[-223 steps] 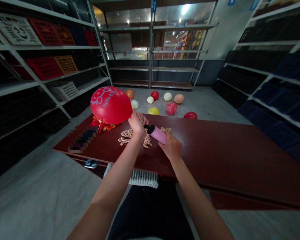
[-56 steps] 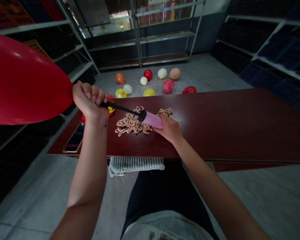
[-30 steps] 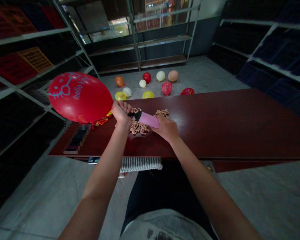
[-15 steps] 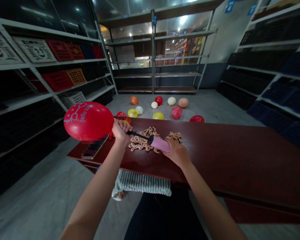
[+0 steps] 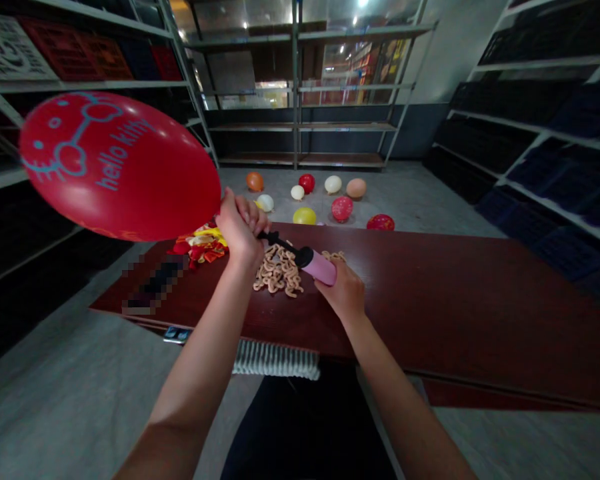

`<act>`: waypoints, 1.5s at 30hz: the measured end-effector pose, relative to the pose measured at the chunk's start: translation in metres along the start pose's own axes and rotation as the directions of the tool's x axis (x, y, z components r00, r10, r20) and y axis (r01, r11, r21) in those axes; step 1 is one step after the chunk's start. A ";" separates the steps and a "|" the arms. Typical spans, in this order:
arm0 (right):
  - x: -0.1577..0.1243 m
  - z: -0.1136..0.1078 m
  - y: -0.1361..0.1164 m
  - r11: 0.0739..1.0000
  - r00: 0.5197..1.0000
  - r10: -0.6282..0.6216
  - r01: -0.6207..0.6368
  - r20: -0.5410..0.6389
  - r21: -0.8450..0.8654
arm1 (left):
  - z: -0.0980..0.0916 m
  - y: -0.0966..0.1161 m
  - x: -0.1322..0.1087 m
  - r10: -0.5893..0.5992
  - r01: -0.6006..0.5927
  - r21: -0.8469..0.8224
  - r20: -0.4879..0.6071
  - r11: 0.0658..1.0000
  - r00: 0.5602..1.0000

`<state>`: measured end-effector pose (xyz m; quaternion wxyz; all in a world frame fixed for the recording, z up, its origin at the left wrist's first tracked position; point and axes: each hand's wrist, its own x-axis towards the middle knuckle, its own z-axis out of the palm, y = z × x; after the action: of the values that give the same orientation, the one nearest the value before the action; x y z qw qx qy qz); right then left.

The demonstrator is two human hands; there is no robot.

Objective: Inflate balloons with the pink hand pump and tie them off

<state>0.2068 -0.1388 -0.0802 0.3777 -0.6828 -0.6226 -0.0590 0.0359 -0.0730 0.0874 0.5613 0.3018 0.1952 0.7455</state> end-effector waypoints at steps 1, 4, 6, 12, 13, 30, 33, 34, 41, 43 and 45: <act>0.001 0.001 0.001 1.000 1.000 0.020 -0.020 -0.009 0.004 | 0.004 -0.012 -0.002 -0.004 0.004 -0.001 0.007 1.000 1.000; 0.002 0.002 0.003 0.997 0.997 0.064 -0.063 -0.034 0.040 | 0.013 -0.048 -0.013 -0.035 0.036 -0.008 0.032 0.999 0.999; 0.002 0.002 0.004 0.994 0.994 0.092 -0.088 -0.066 0.070 | 0.017 -0.067 -0.020 -0.059 0.060 -0.015 0.039 0.998 0.997; 0.003 0.001 0.005 0.993 0.988 0.103 -0.095 -0.111 0.074 | 0.013 -0.082 -0.026 -0.062 0.062 -0.012 0.022 0.998 0.998; 0.004 0.001 0.005 0.995 0.990 0.092 -0.086 -0.105 0.054 | 0.010 -0.080 -0.025 -0.065 0.065 -0.011 0.005 0.998 0.998; -0.007 0.002 -0.008 0.921 0.970 -0.242 0.219 -0.035 -0.321 | -0.066 0.013 -0.024 0.002 -0.008 -0.029 -0.196 1.000 0.981; -0.008 0.001 -0.009 0.914 0.963 -0.267 0.240 -0.043 -0.326 | -0.072 0.038 -0.024 0.042 -0.045 -0.011 -0.196 0.999 0.980; -0.008 0.001 -0.009 0.914 0.962 -0.270 0.240 -0.047 -0.327 | -0.072 0.047 -0.023 0.054 -0.056 -0.003 -0.193 0.998 0.980; -0.007 0.003 -0.006 0.946 0.970 -0.234 0.211 -0.066 -0.246 | -0.053 0.078 -0.016 0.148 -0.140 0.066 -0.129 0.988 0.981; -0.006 0.003 -0.004 0.964 0.980 -0.187 0.171 -0.067 -0.202 | -0.041 0.072 -0.015 0.165 -0.154 0.090 -0.134 0.984 0.977; -0.004 0.003 -0.002 0.980 0.988 -0.134 0.121 -0.072 -0.160 | -0.029 0.061 -0.013 0.199 -0.184 0.108 -0.148 0.977 0.969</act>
<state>0.2030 -0.1404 -0.0839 0.3442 -0.6658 -0.6426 -0.1591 -0.0249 -0.1022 0.1018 0.4548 0.2852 0.2436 0.8078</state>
